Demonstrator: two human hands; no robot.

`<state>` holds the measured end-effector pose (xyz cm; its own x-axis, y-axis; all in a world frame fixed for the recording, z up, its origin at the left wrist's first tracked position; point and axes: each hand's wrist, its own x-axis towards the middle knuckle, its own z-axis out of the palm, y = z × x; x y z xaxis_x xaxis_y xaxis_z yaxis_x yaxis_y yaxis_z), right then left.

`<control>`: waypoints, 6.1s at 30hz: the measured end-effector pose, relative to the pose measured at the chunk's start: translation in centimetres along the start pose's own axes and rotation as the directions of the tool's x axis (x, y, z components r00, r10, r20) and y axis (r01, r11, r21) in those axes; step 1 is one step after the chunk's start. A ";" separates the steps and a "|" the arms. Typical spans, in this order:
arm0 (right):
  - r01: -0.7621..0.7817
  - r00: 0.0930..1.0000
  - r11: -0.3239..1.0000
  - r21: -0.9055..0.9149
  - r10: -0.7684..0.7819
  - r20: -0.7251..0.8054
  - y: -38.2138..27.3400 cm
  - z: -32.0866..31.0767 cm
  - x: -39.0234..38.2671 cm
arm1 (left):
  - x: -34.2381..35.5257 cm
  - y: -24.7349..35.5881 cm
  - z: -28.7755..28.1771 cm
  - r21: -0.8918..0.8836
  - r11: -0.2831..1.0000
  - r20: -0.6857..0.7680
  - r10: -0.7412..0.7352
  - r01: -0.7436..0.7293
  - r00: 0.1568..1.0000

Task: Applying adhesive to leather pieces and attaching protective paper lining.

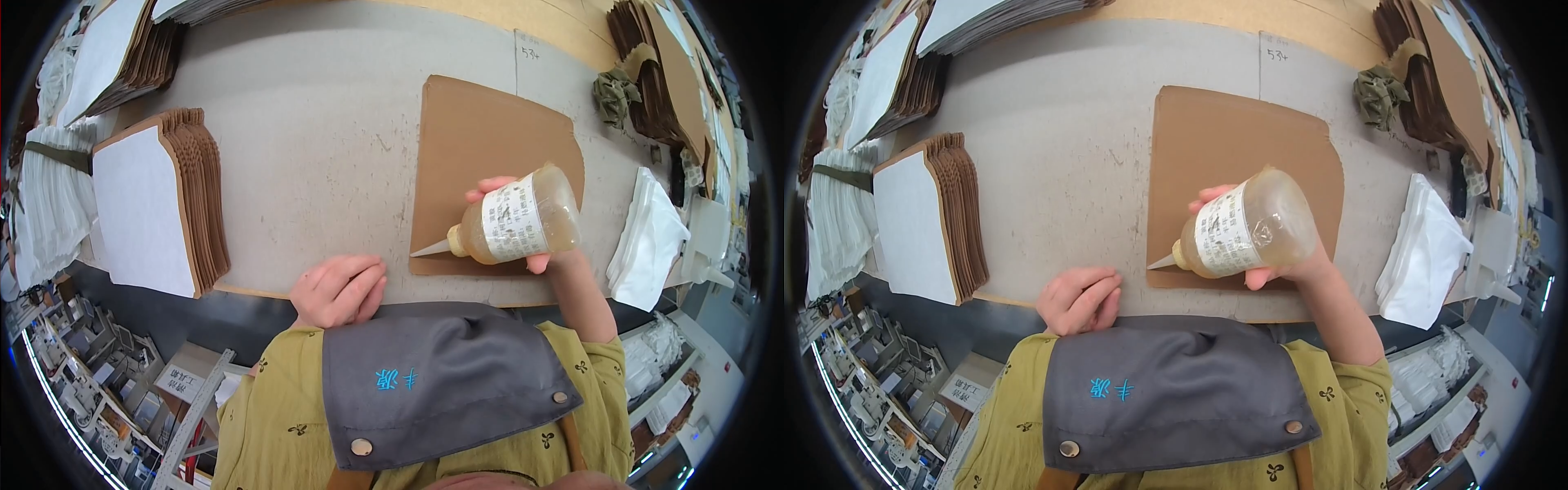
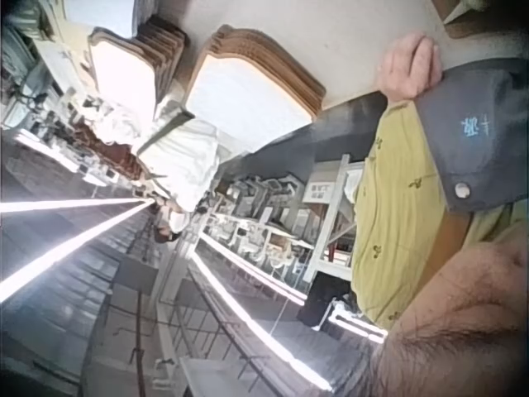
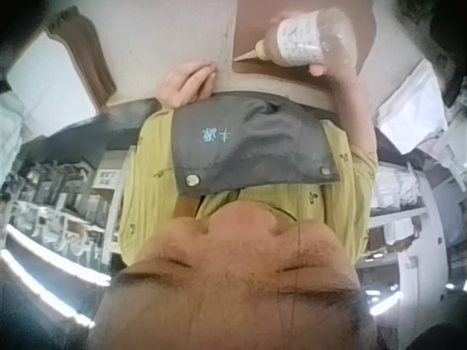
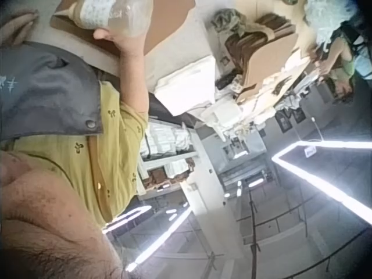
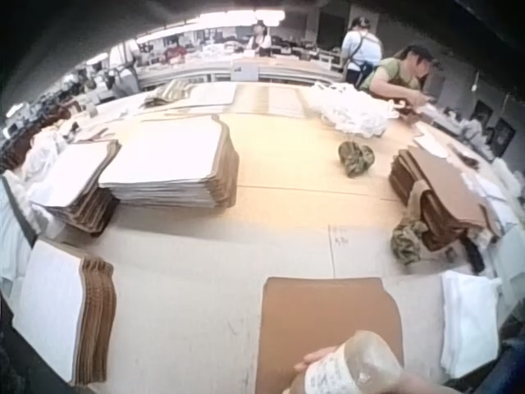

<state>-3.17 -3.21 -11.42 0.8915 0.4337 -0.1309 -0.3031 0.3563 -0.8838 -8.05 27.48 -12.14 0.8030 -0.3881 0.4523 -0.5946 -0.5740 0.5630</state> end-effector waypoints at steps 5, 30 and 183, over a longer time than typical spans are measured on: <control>-0.028 0.999 0.999 0.029 0.028 -0.021 0.2 0.4 -0.9 | -0.2 -0.2 0.4 0.059 0.998 -0.027 0.005 -0.004 1.000; 0.450 0.586 0.892 -0.043 -0.332 -0.740 -4.8 -11.5 -11.6 | 0.6 1.5 1.0 0.217 0.976 0.066 -0.034 0.019 0.997; 0.443 0.455 0.859 -0.256 -0.461 -0.762 4.2 -4.4 -24.7 | -0.2 1.5 1.5 0.262 0.965 0.061 -0.034 0.017 0.998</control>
<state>-24.95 -16.05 -13.84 0.8018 -0.5976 0.0060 0.2203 0.2862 -0.9325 -9.05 25.64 -12.46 0.8239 -0.4117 0.3895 -0.5493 -0.7493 0.3699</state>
